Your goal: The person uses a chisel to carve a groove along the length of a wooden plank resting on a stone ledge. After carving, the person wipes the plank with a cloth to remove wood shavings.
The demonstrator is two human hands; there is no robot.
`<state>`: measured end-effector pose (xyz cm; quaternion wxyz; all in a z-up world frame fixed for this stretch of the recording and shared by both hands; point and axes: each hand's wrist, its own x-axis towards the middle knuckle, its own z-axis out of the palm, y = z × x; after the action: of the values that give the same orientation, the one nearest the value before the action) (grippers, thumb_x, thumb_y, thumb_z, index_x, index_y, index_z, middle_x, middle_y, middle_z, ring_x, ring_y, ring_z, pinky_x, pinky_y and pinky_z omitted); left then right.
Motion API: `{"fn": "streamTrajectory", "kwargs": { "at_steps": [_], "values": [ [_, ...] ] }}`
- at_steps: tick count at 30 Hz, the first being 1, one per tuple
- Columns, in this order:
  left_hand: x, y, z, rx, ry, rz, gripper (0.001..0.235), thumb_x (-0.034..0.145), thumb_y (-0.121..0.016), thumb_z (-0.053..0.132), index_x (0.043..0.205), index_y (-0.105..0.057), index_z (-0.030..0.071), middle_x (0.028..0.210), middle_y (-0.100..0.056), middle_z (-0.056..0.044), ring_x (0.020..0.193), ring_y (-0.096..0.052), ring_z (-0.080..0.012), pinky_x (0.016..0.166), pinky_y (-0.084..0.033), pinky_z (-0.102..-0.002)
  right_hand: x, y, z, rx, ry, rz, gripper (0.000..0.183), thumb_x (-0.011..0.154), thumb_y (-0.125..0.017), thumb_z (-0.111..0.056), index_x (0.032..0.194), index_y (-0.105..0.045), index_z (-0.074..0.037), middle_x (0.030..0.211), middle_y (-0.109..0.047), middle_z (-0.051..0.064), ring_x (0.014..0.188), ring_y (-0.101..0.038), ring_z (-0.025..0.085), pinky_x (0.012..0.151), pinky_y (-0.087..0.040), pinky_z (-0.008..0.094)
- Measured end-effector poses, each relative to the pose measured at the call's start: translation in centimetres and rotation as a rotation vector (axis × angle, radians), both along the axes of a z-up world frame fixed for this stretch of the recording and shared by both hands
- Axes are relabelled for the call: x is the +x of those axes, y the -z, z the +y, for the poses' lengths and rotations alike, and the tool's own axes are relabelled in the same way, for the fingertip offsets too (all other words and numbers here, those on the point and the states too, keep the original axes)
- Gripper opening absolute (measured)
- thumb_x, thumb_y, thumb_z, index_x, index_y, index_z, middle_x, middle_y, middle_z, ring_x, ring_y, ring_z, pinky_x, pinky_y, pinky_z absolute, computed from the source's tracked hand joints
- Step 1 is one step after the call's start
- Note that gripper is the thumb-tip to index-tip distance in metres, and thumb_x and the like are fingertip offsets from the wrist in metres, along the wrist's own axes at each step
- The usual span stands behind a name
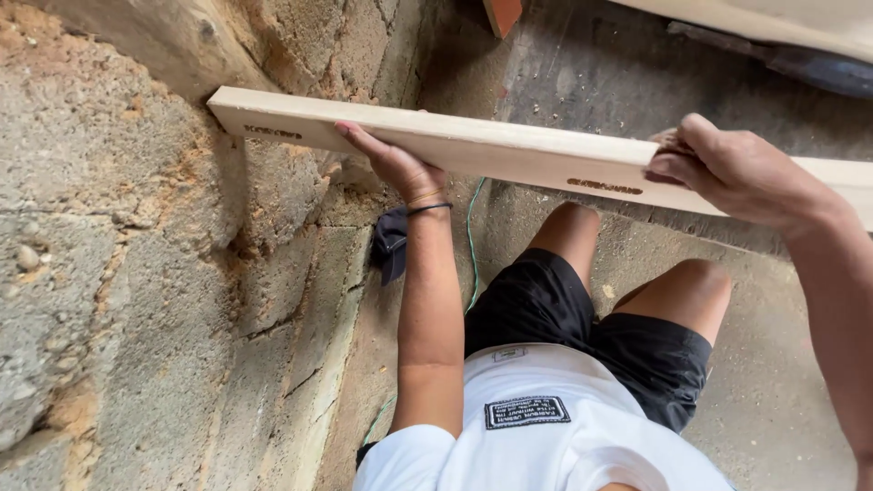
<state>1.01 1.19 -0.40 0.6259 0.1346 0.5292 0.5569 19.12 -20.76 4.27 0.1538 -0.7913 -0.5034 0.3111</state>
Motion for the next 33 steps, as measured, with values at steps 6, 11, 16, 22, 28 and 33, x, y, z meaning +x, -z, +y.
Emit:
{"fn": "streamTrajectory", "kwargs": {
  "at_steps": [6, 11, 16, 22, 28, 33],
  "values": [
    [-0.5, 1.3, 0.6, 0.023, 0.023, 0.065, 0.084, 0.067, -0.047, 0.063, 0.122, -0.035, 0.002, 0.1, -0.048, -0.022, 0.074, -0.06, -0.025, 0.067, -0.05, -0.034, -4.9, 1.1, 7.9, 0.054, -0.105, 0.045, 0.023, 0.085, -0.05, -0.027, 0.086, -0.039, -0.007, 0.064, -0.052, 0.023, 0.065, -0.055, 0.043, 0.053, -0.041, 0.05],
    [-0.1, -1.2, -0.2, 0.006, 0.062, 0.11, 0.085, 0.066, -0.043, 0.065, 0.126, -0.036, 0.005, 0.113, -0.042, -0.021, 0.092, -0.051, -0.0248, 0.078, -0.043, -0.037, -4.2, 0.3, 6.5, 0.117, -0.12, 0.096, 0.024, 0.086, -0.047, -0.026, 0.084, -0.036, -0.005, 0.061, -0.05, 0.024, 0.062, -0.054, 0.043, 0.055, -0.039, 0.049],
    [-0.3, -1.8, -0.9, -0.015, -0.001, -0.015, 0.083, 0.059, -0.035, 0.058, 0.124, -0.037, 0.007, 0.124, -0.043, -0.008, 0.109, -0.045, -0.0207, 0.092, -0.037, -0.03, 0.5, 0.9, -0.2, 0.042, -0.023, 0.118, 0.023, 0.085, -0.045, -0.017, 0.074, -0.03, -0.004, 0.084, -0.066, 0.005, 0.08, -0.064, 0.01, 0.057, -0.049, 0.025],
    [-0.2, -2.0, -1.0, -0.01, 0.0, -0.07, 0.085, 0.056, -0.037, 0.059, 0.124, -0.036, 0.008, 0.123, -0.043, -0.008, 0.109, -0.045, -0.0216, 0.093, -0.036, -0.031, -5.1, 0.6, 9.2, -0.105, 0.064, 0.295, 0.02, 0.086, -0.042, -0.022, 0.076, -0.042, -0.005, 0.083, -0.065, 0.004, 0.066, -0.051, 0.017, 0.061, -0.035, 0.031],
    [-0.4, -1.2, -0.6, -0.012, 0.007, -0.048, 0.082, 0.06, -0.036, 0.058, 0.125, -0.036, 0.009, 0.122, -0.043, -0.006, 0.108, -0.044, -0.0191, 0.093, -0.035, -0.029, -5.5, 0.6, 9.3, 0.63, -0.146, 0.11, 0.025, 0.091, -0.051, -0.005, 0.075, -0.032, -0.005, 0.068, -0.047, 0.007, 0.058, -0.043, 0.016, 0.051, -0.032, 0.028],
    [-0.5, -2.4, -0.8, -0.097, 0.01, 0.012, 0.079, 0.059, -0.038, 0.057, 0.118, -0.043, 0.006, 0.115, -0.049, -0.008, 0.101, -0.049, -0.02, 0.084, -0.041, -0.031, -3.9, 2.7, 2.4, 0.679, -0.338, -0.593, 0.019, 0.088, -0.049, -0.014, 0.101, -0.054, -0.001, 0.106, -0.059, 0.014, 0.094, -0.058, 0.025, 0.077, -0.044, 0.033]
  ]
}}
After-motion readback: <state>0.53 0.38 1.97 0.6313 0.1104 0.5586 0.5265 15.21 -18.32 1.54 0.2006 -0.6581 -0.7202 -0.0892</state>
